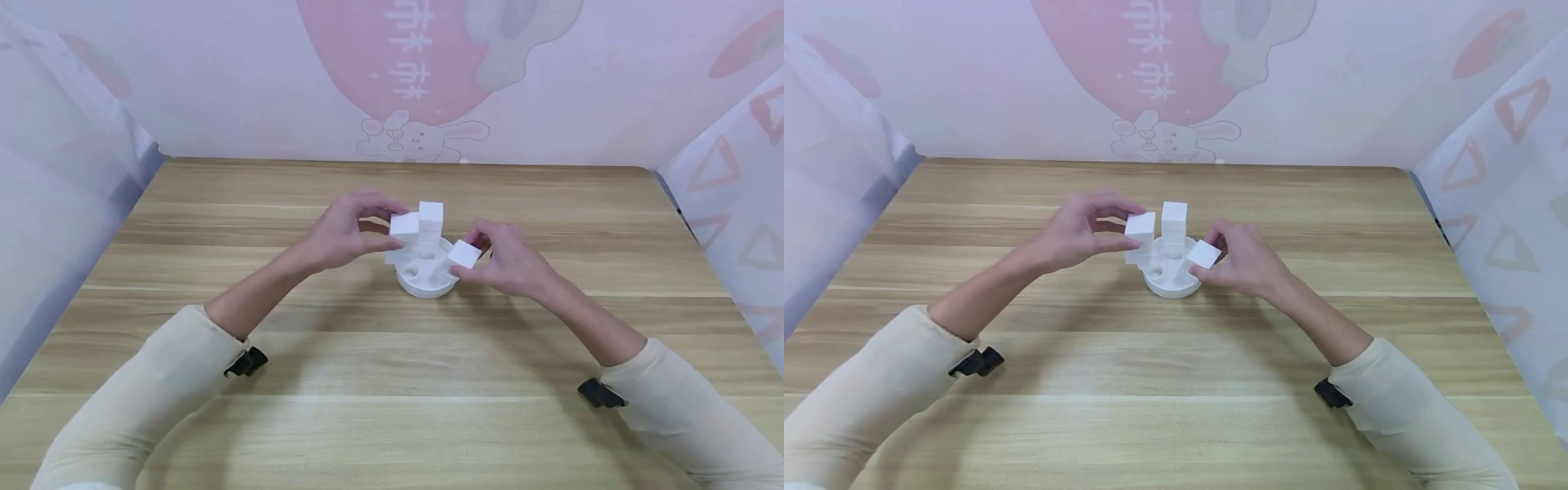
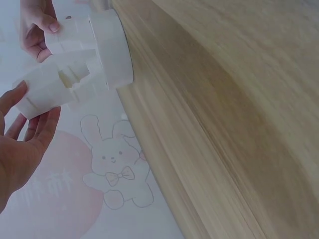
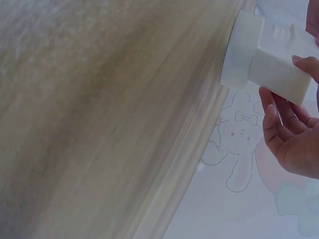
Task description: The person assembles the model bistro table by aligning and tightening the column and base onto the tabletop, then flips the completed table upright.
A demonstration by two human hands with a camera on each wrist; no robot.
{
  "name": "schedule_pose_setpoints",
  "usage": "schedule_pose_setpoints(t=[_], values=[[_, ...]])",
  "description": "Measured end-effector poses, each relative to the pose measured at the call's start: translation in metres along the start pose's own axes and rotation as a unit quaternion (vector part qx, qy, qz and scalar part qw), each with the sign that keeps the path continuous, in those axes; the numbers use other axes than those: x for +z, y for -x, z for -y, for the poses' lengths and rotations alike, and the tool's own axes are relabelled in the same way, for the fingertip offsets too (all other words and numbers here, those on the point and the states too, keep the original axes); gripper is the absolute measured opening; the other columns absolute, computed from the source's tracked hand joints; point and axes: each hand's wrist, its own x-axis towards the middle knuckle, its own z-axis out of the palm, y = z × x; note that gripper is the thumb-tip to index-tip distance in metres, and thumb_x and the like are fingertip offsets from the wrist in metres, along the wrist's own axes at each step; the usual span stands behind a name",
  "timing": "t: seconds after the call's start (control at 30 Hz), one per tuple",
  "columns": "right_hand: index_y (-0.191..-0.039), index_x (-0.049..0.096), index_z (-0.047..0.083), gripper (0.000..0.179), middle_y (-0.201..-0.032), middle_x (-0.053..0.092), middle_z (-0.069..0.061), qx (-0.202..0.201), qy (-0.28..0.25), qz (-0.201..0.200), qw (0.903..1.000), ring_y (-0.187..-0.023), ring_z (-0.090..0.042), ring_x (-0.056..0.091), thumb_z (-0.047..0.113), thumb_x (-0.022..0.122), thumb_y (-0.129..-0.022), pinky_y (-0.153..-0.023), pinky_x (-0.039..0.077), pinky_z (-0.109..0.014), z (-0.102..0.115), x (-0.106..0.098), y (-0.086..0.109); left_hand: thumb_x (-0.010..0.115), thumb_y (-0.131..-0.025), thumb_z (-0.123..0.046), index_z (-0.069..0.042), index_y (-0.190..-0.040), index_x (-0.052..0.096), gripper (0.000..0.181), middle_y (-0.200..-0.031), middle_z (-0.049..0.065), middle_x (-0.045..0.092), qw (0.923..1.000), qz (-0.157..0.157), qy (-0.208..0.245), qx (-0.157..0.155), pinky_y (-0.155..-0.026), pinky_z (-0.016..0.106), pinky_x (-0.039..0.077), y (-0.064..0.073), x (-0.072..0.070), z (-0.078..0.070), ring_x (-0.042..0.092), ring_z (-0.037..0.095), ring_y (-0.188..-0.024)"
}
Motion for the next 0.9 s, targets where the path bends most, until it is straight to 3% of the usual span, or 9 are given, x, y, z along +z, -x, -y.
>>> schedule_pose_setpoints(t=[0.33, 0.9], values=[[-0.089, 0.061, 0.008, 0.037, -0.086, 0.066, -0.002, 0.007, 0.001, -0.004, 1.0, -0.081, -0.025, 0.061, 0.031, 0.082, -0.07, -0.066, 0.047, -0.032, 0.002, 0.002, -0.001, 0.077, -0.074, 0.005, 0.005, -0.113, 0.063, 0.042, -0.11, 0.012, 0.058, 0.9999, 0.01, 0.007, 0.011, -0.086, 0.036, 0.053, -0.006, 0.01, 0.002, 0.059, 0.023, -0.098], [-0.092, 0.06, 0.007, 0.037, -0.089, 0.067, -0.004, 0.006, -0.005, -0.002, 1.0, -0.081, -0.025, 0.062, 0.029, 0.082, -0.071, -0.066, 0.049, -0.032, -0.001, 0.002, -0.001, 0.077, -0.074, 0.003, 0.003, -0.111, 0.065, 0.04, -0.107, 0.01, 0.06, 0.9945, 0.062, -0.073, 0.043, -0.085, 0.032, 0.053, -0.013, 0.024, 0.007, 0.056, 0.02, -0.099]])
